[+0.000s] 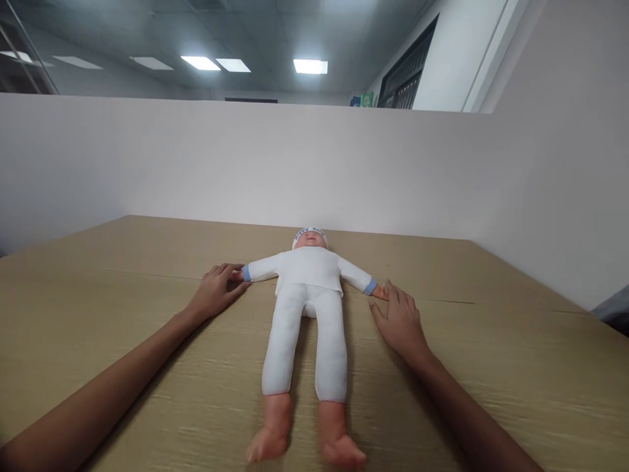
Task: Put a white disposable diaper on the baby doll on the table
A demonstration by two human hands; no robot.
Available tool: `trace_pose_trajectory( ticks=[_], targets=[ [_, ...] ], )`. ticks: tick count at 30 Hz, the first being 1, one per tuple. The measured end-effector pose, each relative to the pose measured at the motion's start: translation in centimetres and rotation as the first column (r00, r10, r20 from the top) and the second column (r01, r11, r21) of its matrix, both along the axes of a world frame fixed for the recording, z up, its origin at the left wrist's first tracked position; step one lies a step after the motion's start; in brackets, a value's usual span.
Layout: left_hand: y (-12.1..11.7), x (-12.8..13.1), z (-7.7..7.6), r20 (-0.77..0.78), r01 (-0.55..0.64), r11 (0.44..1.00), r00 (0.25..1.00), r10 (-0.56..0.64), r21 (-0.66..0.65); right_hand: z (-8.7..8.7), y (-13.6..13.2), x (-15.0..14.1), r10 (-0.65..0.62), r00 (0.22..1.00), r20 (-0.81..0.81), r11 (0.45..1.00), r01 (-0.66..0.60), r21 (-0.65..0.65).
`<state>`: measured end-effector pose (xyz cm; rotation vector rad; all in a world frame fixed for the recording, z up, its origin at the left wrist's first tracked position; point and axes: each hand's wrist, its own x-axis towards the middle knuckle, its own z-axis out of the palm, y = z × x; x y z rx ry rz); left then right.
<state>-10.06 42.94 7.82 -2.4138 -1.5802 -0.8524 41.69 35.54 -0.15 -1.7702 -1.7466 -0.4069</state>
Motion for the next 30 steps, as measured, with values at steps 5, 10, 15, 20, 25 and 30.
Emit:
trace_pose_trajectory(
  ticks=[5,10,15,20,25,30],
  targets=[
    [-0.3,-0.2,0.2,0.009,-0.037,0.999,0.999,0.037,-0.015,0.8,0.1,2.0,0.012,0.999,-0.039,1.000,-0.012,0.010],
    [0.0,-0.4,0.2,0.018,-0.052,0.998,0.998,0.052,-0.025,2.1,1.3,3.7,0.111,0.991,-0.072,0.994,-0.112,-0.009],
    [0.2,-0.5,0.4,0.051,-0.105,0.993,0.993,0.107,-0.047,2.7,2.3,3.9,0.157,0.982,-0.109,0.987,-0.160,-0.020],
    [0.4,-0.6,0.2,0.067,-0.084,0.995,0.994,0.087,-0.055,2.8,2.1,3.7,0.155,0.977,-0.149,0.986,-0.161,-0.031],
    [0.5,-0.5,0.1,0.094,-0.079,0.993,0.992,0.087,-0.088,2.9,1.8,3.5,0.136,0.977,-0.164,0.989,-0.143,-0.031],
    [0.9,-0.7,0.3,0.123,-0.115,0.981,0.983,0.135,-0.158,2.9,2.0,3.6,0.137,0.977,-0.166,0.990,-0.142,-0.018]
  ],
)
